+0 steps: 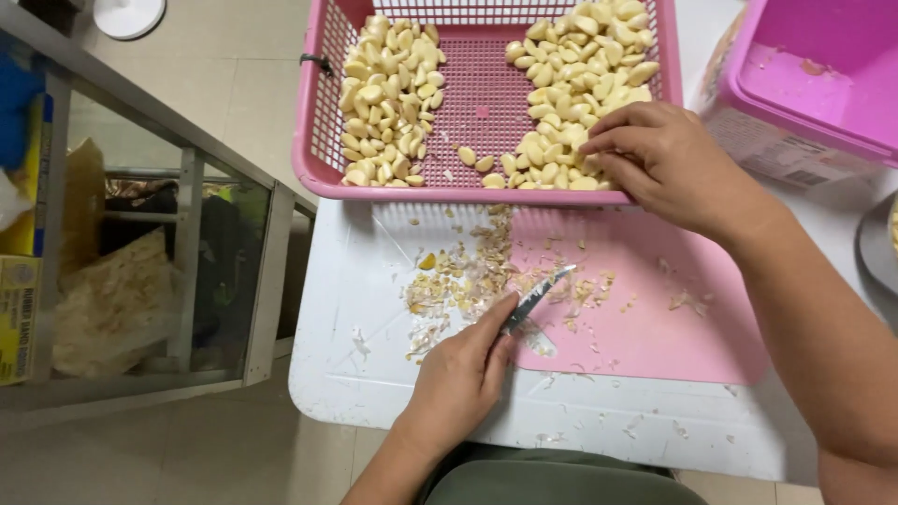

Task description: Peeling and slicing individual garlic cloves on a pink cutting board using a small knife.

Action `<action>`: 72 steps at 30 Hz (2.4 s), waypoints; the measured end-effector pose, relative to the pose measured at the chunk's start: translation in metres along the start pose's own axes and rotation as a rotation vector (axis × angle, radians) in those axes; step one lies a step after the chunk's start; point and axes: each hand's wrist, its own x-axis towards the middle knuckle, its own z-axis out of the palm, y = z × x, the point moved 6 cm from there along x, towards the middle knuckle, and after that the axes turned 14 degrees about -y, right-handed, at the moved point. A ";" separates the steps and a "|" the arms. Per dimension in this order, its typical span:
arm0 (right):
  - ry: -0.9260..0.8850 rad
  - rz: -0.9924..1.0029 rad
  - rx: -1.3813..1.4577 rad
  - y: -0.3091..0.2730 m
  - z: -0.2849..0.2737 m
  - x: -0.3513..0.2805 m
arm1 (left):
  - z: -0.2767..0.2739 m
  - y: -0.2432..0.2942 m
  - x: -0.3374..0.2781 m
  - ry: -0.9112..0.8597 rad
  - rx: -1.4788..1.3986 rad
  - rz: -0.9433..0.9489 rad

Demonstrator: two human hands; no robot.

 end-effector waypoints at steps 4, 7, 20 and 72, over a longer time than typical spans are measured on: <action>-0.032 -0.007 -0.064 0.007 0.005 0.008 | -0.004 -0.002 -0.008 0.058 -0.016 0.047; -0.160 0.084 -0.238 0.012 0.011 0.022 | -0.010 -0.004 -0.015 0.092 -0.056 0.068; -0.705 0.188 0.084 -0.041 0.063 0.155 | -0.025 -0.023 -0.032 0.179 0.032 -0.005; 0.664 0.457 0.512 0.025 0.046 -0.229 | 0.116 0.096 0.080 -0.660 -0.026 0.053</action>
